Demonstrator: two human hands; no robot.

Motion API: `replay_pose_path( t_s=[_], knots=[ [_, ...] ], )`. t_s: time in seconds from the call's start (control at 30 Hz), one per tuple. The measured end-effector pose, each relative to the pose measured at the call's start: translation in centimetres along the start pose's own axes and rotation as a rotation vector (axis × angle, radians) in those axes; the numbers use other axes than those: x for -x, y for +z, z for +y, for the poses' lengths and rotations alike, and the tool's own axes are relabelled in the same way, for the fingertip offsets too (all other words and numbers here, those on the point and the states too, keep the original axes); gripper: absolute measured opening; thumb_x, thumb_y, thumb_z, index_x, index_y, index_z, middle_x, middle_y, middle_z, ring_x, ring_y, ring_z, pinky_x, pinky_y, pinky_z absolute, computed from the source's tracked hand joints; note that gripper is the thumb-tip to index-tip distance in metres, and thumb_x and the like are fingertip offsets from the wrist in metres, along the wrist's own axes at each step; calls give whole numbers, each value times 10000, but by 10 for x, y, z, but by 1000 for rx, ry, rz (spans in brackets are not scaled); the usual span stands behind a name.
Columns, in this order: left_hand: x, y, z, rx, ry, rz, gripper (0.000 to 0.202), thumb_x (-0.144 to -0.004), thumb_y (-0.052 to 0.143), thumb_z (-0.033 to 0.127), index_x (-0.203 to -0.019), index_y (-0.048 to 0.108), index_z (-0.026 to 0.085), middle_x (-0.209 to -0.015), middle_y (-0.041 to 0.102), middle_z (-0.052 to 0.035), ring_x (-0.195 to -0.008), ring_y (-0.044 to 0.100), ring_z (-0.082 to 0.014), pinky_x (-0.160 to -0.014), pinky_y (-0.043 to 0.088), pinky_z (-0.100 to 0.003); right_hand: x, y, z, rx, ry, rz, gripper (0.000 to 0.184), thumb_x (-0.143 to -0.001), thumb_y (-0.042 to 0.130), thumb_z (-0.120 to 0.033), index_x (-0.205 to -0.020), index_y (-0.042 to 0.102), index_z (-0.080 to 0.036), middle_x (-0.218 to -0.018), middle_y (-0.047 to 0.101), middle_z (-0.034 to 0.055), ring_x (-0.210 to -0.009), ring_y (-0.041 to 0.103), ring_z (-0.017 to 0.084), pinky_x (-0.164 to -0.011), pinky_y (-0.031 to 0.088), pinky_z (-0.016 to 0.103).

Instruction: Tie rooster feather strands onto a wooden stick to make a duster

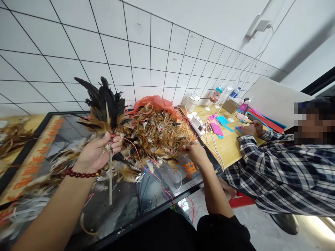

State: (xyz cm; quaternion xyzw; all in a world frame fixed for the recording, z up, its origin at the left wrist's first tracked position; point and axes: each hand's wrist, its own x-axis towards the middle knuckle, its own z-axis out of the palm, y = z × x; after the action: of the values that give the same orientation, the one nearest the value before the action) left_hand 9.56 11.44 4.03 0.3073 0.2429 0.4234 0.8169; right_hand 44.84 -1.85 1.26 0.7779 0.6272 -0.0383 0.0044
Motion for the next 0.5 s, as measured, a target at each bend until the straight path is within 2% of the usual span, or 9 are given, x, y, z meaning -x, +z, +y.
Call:
replay_pose_path(
  t_s=[0.1,0.2,0.23,0.33,0.43,0.5],
  knots=[
    [-4,1,2,35,-10,6,134,-875,651,227,-830,623,104,-726,500,-21,-559,456,-92,-493,445,-204,-2,-29,-10,-261,-102,147,184,-873,610,-234,-957,770,-199,-909,631,82,-873,606,189,-804,449,289],
    [-7,7,1,70,-6,-2,139,-864,672,225,-821,618,104,-714,505,-14,-552,460,-85,-494,442,-199,-19,-47,-50,-860,-244,270,189,-847,665,-369,-899,733,-200,-842,646,45,-773,592,157,-727,472,283],
    [-7,9,0,76,-2,-7,143,-854,688,226,-831,621,101,-708,507,-10,-549,463,-82,-493,441,-196,-27,-49,-70,-1106,-279,253,232,-830,680,-421,-869,711,-194,-822,652,35,-721,584,138,-688,476,274],
    [-6,15,-5,70,4,-12,173,-821,732,234,-849,631,96,-683,521,0,-538,478,-76,-490,450,-192,-51,-49,-130,-1619,-341,-1,358,-732,761,-510,-768,632,-178,-684,606,-6,-544,489,81,-524,409,224],
    [-3,15,-8,29,9,19,188,-810,744,243,-793,614,109,-679,576,-14,-549,539,-95,-506,495,-213,-66,-45,-176,-1832,-360,-229,449,-613,836,-534,-698,591,-166,-603,558,-33,-479,428,57,-455,351,201],
    [-1,13,-8,-13,8,62,167,-825,727,243,-809,620,115,-717,634,-38,-583,601,-124,-539,542,-248,-70,-42,-193,-1857,-343,-225,470,-562,862,-531,-668,592,-162,-564,538,-45,-466,405,52,-441,327,194]
  ],
)
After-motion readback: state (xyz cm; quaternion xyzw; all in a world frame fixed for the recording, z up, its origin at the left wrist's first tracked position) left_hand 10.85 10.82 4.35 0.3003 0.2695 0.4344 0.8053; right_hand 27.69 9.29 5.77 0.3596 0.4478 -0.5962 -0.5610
